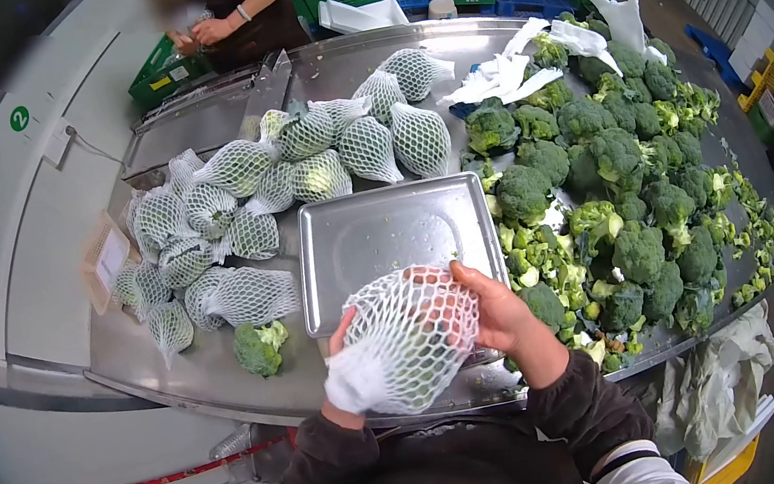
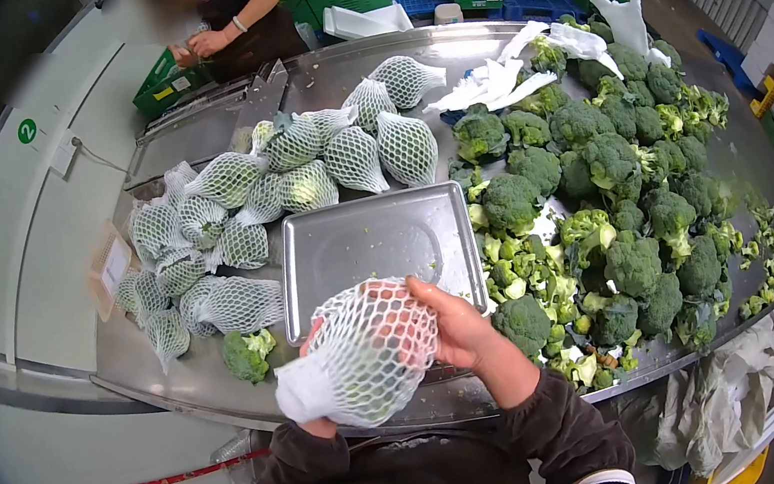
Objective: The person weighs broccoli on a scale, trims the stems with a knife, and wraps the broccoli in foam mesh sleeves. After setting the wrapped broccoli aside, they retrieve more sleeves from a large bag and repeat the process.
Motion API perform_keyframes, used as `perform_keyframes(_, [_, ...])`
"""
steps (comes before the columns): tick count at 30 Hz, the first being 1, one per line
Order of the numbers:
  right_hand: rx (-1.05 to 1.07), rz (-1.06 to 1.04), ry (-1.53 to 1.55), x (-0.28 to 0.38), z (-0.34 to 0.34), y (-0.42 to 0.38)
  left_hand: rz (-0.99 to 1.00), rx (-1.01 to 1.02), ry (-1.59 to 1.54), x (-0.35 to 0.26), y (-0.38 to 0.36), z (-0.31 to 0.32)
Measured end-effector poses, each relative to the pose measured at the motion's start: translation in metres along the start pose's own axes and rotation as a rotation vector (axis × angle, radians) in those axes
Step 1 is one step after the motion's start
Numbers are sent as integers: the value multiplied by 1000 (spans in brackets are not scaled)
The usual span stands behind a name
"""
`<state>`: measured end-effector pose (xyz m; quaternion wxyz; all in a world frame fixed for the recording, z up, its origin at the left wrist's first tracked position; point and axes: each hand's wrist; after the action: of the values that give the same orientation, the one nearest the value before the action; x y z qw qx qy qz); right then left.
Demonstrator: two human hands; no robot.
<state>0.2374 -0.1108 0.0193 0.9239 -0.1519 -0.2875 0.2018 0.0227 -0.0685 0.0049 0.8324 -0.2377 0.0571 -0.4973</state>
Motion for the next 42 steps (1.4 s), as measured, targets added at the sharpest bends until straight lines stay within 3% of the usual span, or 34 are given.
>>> perform_keyframes(2, [-125, -34, 253, -13, 3, -1, 77, 55, 85, -1, 2, -31])
perform_keyframes(3, [77, -7, 323, -21, -12, -2, 262, 153, 198, 3, -1, -36])
perform_keyframes(4, [-3, 30, 248, -41, -37, 6, 445, 251, 306, 5, -3, -40])
perform_keyframes(5, [-94, 54, 166, -62, -47, 9, 432, -1, 359, -6, 9, -59])
perform_keyframes(6, [-186, 78, 83, -75, -46, 15, 424, 1, 362, -16, 21, -79])
perform_keyframes(8, [-196, 57, 169, -75, -4, 14, 621, -171, 485, -32, 39, -103])
perform_keyframes(9, [-258, 13, 205, -78, 5, 20, 513, 312, 393, -32, 40, -80])
perform_keyframes(10, [-266, -8, 214, -75, 5, 26, 491, 319, 401, -41, 52, -71])
perform_keyframes(12, [-288, -40, -130, -64, -2, 34, 663, 66, 445, -64, 83, -52])
perform_keyframes(14, [-342, -108, -110, -47, -1, 29, 752, -176, 141, -76, 101, 41])
perform_keyframes(16, [-383, -134, -234, -29, -12, 27, 700, -134, 123, -93, 118, 98])
perform_keyframes(18, [-410, -149, -207, -14, -33, 23, 788, -171, 196, -128, 150, 122])
perform_keyframes(22, [-585, -335, -243, 21, -66, 4, 976, -110, 425, -212, 198, 152])
perform_keyframes(27, [-916, -616, -441, 66, -108, -10, 1023, -186, 595, -327, 227, 170])
perform_keyframes(29, [-1233, -775, -1317, 88, -118, -8, 1213, -378, 887, -350, 239, 176])
perform_keyframes(30, [-1240, -765, -1321, 99, -120, -2, 1202, -382, 886, -346, 242, 181])
perform_keyframes(32, [-1163, -861, -1806, 118, -120, 14, 1124, -633, 1310, -333, 250, 192])
perform_keyframes(33, [-1172, -852, -1807, 120, -125, 23, 1201, -505, 1553, -382, 275, 172])
perform_keyframes(34, [-1110, -695, -1822, 119, -133, 33, 1191, -501, 1556, -391, 287, 167])
perform_keyframes(35, [-1045, -542, -1826, 119, -139, 40, 1197, -698, 1702, -394, 295, 165])
perform_keyframes(36, [-1052, -542, -1824, 122, -141, 43, 1198, -902, 1841, -399, 301, 165])
perform_keyframes(38, [-1016, -586, -1742, 127, -144, 45, 1201, -914, 1915, -408, 302, 165])
perform_keyframes(40, [-984, -645, -1728, 128, -150, 36, 828, -830, 1934, -408, 292, 164])
perform_keyframes(42, [-968, -744, -1673, 128, -149, 28, 948, -825, 1891, -387, 276, 155])
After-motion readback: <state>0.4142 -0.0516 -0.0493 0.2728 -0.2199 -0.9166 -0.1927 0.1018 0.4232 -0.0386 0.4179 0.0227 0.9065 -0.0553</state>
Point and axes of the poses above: each hand's wrist, its own y-axis towards the middle knuckle, its own z-axis out of the palm, x = y × z, and after that the axes turned 6 degrees about -x, right-handed
